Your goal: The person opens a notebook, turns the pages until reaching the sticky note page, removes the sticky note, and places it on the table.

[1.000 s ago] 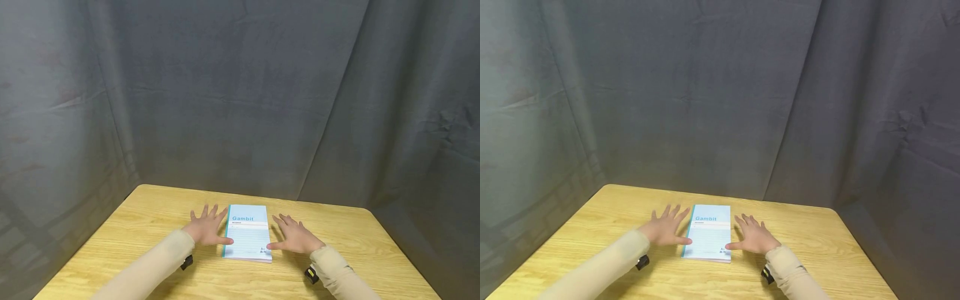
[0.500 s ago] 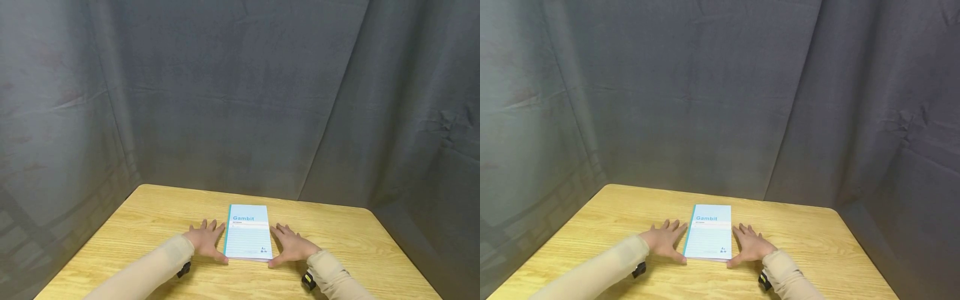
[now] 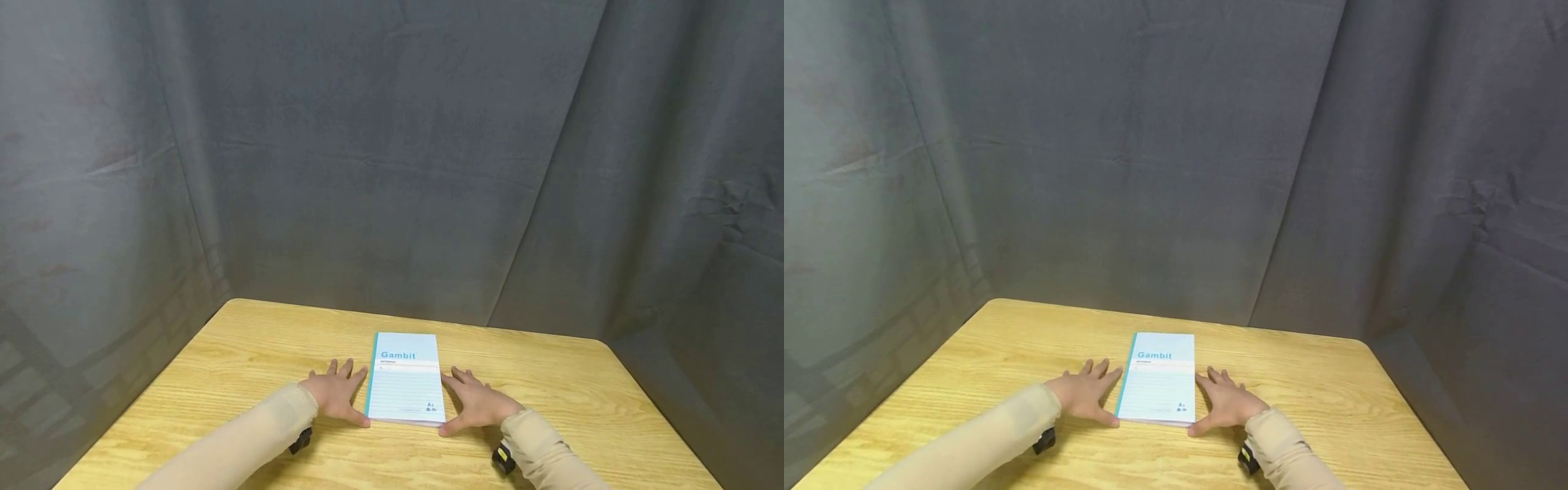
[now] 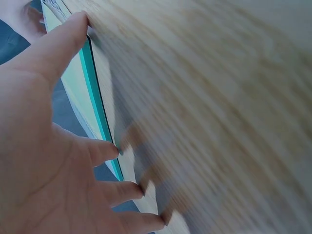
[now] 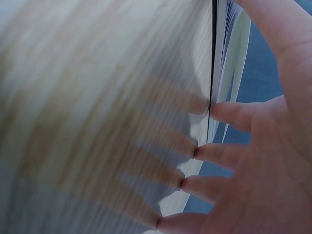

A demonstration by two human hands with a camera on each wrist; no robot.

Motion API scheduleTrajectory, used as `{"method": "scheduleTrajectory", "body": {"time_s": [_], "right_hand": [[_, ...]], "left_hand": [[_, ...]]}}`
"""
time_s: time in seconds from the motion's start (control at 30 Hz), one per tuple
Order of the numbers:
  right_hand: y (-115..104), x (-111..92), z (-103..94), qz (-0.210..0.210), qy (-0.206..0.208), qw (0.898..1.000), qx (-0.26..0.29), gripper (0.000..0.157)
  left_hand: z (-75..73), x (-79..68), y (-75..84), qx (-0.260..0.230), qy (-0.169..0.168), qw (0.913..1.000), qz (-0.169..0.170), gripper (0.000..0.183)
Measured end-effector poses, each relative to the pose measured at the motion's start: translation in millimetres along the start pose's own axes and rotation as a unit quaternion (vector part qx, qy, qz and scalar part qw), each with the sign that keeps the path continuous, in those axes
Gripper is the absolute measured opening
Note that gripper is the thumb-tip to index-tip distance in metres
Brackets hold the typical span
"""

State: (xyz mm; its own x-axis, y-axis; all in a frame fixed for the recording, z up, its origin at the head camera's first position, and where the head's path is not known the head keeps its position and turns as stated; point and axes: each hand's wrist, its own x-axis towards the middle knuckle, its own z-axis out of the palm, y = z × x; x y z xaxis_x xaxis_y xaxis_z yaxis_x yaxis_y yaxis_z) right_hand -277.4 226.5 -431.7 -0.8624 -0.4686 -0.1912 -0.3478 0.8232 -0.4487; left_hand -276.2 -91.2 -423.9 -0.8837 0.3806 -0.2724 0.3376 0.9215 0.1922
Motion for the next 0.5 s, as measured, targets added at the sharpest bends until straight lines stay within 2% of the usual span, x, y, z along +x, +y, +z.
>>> {"method": "scheduleTrajectory", "body": {"time_s": [0.5], "right_hand": [[1.5,1.2,0.4,0.006,-0.005,1.0,-0.003,0.109]], "left_hand": [[2.0,2.5,1.1,0.002,0.001,1.0,-0.002,0.102]]}}
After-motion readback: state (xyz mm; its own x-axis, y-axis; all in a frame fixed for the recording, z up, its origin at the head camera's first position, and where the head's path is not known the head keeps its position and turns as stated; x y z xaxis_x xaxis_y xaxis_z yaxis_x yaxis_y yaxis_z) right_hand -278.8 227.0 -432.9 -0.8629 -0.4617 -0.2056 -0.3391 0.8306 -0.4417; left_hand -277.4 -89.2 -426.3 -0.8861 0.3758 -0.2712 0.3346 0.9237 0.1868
